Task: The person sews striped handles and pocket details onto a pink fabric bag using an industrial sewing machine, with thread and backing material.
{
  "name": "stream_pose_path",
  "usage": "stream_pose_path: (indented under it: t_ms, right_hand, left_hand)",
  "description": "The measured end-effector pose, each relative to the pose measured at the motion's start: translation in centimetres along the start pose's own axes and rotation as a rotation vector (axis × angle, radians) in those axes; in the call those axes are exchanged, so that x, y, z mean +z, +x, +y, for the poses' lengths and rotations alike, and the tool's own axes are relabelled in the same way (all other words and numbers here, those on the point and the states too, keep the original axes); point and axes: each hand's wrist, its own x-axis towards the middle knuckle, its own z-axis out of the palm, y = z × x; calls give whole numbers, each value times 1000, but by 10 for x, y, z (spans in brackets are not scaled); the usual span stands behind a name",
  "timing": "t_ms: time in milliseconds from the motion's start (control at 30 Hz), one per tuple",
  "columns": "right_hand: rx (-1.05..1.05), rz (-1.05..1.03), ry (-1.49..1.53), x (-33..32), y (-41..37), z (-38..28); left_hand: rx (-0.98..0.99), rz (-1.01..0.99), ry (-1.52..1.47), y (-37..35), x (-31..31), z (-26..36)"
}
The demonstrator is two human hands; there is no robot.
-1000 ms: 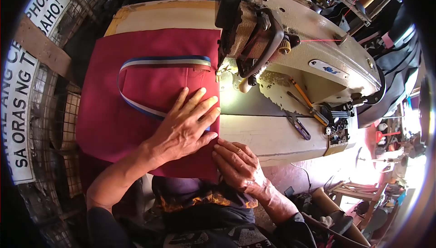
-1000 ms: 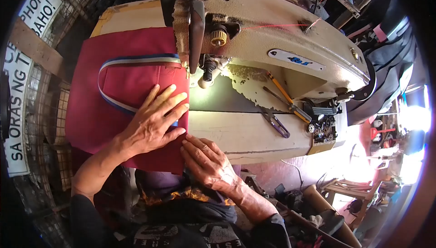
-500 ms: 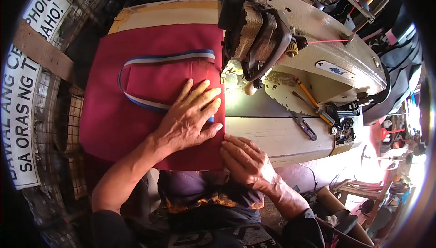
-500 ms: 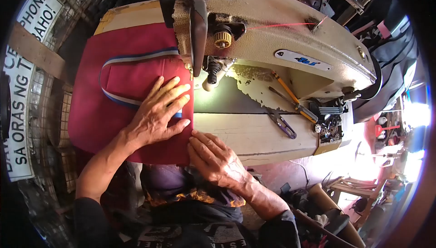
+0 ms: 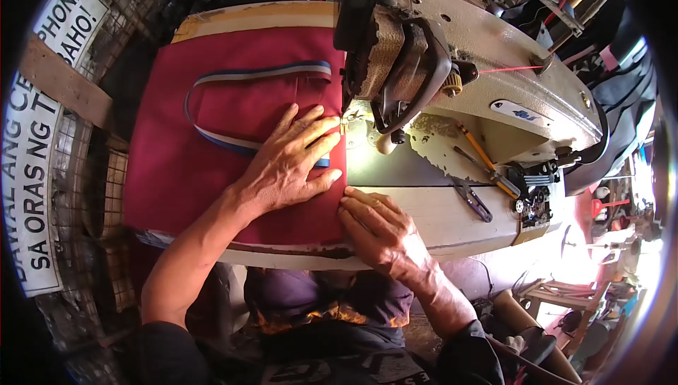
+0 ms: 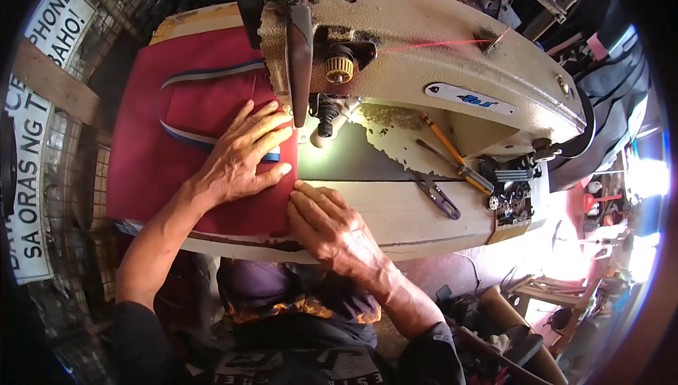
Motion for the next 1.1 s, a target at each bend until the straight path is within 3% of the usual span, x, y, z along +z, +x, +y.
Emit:
stream_pose_path:
  t_ms: [233, 467, 667, 767, 933, 1100]
  right_hand:
    - [-3, 28, -65, 2, 2, 1]
    - [3, 99, 25, 0, -5, 0]
    - [97, 162, 209, 2, 2, 8]
    - [240, 121, 341, -2, 12, 11]
    - [545, 39, 536, -7, 26, 11]
    - [649, 3, 596, -10, 30, 10]
  left_hand:
    - [21, 26, 177, -2, -5, 12]
    - [96, 11, 12, -43, -27, 57]
    - [-39, 58, -116, -57, -37, 68]
    - [-88, 116, -182, -54, -32, 61]
    - [-374, -81, -481, -35, -51, 50]
    - [-364, -140, -513, -24, -59, 43]
